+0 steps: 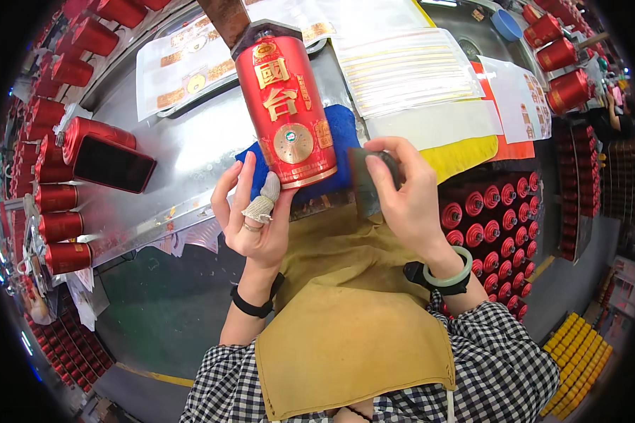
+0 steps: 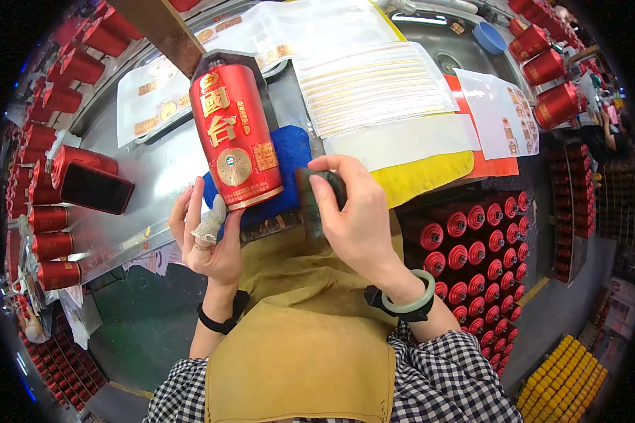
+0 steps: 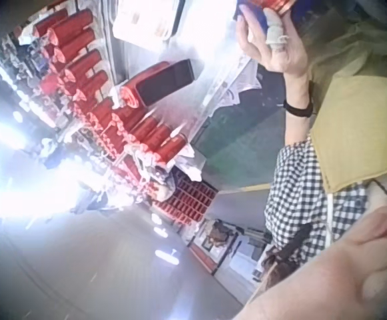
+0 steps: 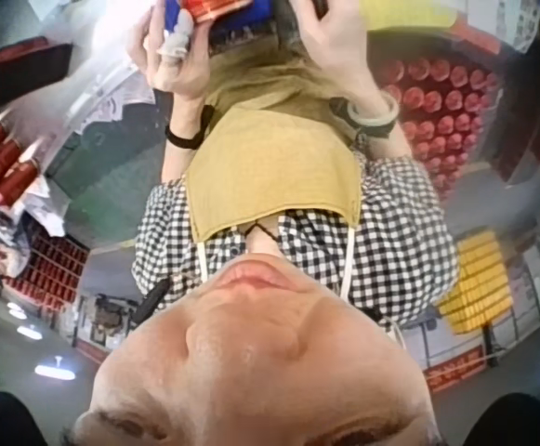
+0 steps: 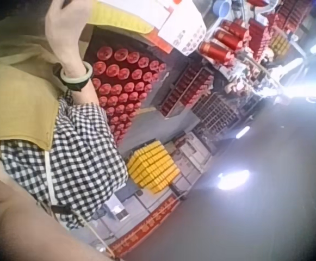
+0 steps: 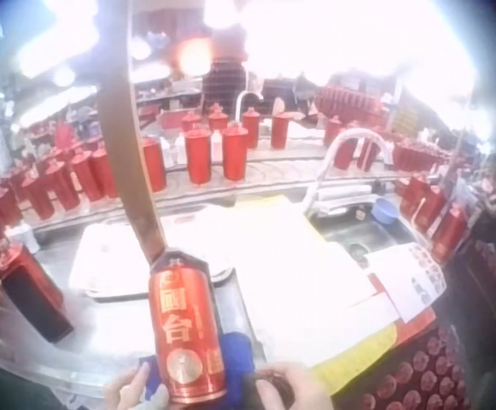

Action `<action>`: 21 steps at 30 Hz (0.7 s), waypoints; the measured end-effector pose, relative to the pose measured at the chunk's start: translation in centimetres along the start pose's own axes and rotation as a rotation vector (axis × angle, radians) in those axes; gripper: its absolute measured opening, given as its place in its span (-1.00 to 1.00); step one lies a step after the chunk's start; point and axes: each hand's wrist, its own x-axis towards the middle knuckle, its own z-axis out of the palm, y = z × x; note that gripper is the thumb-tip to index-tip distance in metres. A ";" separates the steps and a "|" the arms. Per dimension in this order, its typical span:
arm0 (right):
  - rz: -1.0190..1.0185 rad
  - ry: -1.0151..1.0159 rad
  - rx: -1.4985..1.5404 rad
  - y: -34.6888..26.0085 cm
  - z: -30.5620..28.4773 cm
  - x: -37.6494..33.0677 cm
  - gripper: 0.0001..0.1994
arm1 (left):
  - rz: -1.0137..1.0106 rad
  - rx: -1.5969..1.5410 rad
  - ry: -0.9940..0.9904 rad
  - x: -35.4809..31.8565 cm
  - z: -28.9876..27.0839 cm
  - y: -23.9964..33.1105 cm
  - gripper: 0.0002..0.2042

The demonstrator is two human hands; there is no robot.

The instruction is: Applying and smoothing adhesive labels and stickers onto red metal canisters at an industrial assembly station.

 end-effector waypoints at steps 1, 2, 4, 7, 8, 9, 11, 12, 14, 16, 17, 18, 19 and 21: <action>0.036 0.027 0.064 -0.2 -0.2 0.0 -0.84 | -0.008 0.011 0.005 0.0 -0.1 0.0 -0.58; 0.028 0.054 0.058 -0.5 -0.4 0.1 -0.83 | -0.005 0.011 0.005 0.0 -0.2 0.1 -0.58; -0.027 0.082 0.080 -0.2 -0.5 0.3 -0.84 | 0.074 0.099 -0.005 0.3 -0.2 0.5 -0.48; -0.124 0.107 0.110 -0.2 -0.1 0.5 -0.84 | 0.047 0.094 -0.116 3.0 0.3 2.1 -0.31; -0.105 0.089 0.110 -0.8 -0.1 0.4 -0.84 | 0.047 0.020 -0.172 3.4 0.8 1.4 -0.18; -0.086 0.070 0.109 -1.2 0.0 0.3 -0.84 | 0.047 0.021 -0.170 3.6 0.5 1.2 -0.18; -0.094 0.064 0.100 -1.2 0.1 0.1 -0.84 | 0.097 0.116 -0.236 4.1 0.2 0.9 -0.16; -0.116 0.075 0.109 -1.0 0.2 0.2 -0.84 | 0.092 0.078 -0.219 3.9 0.3 0.7 -0.17; -0.101 0.070 0.120 -1.2 0.2 0.1 -0.83 | 0.065 0.051 -0.215 3.6 0.1 0.5 -0.18; -0.111 0.076 0.115 -1.0 0.2 0.5 -0.83 | 0.028 0.016 -0.232 3.5 -0.1 0.5 -0.21; -0.121 0.083 0.108 -1.0 0.1 0.7 -0.82 | 0.028 0.016 -0.234 3.5 -0.2 0.6 -0.21; -0.111 0.062 0.060 -1.5 -0.2 0.9 -0.79 | 0.043 0.065 -0.271 3.6 -0.3 0.8 -0.21; -0.109 0.064 0.059 -1.8 -0.4 1.4 -0.79 | 0.057 0.111 -0.309 3.7 -0.3 1.1 -0.22; -0.363 0.061 -0.041 -2.2 -0.6 2.8 -0.75 | 0.080 0.153 -0.333 4.0 -0.4 1.7 -0.21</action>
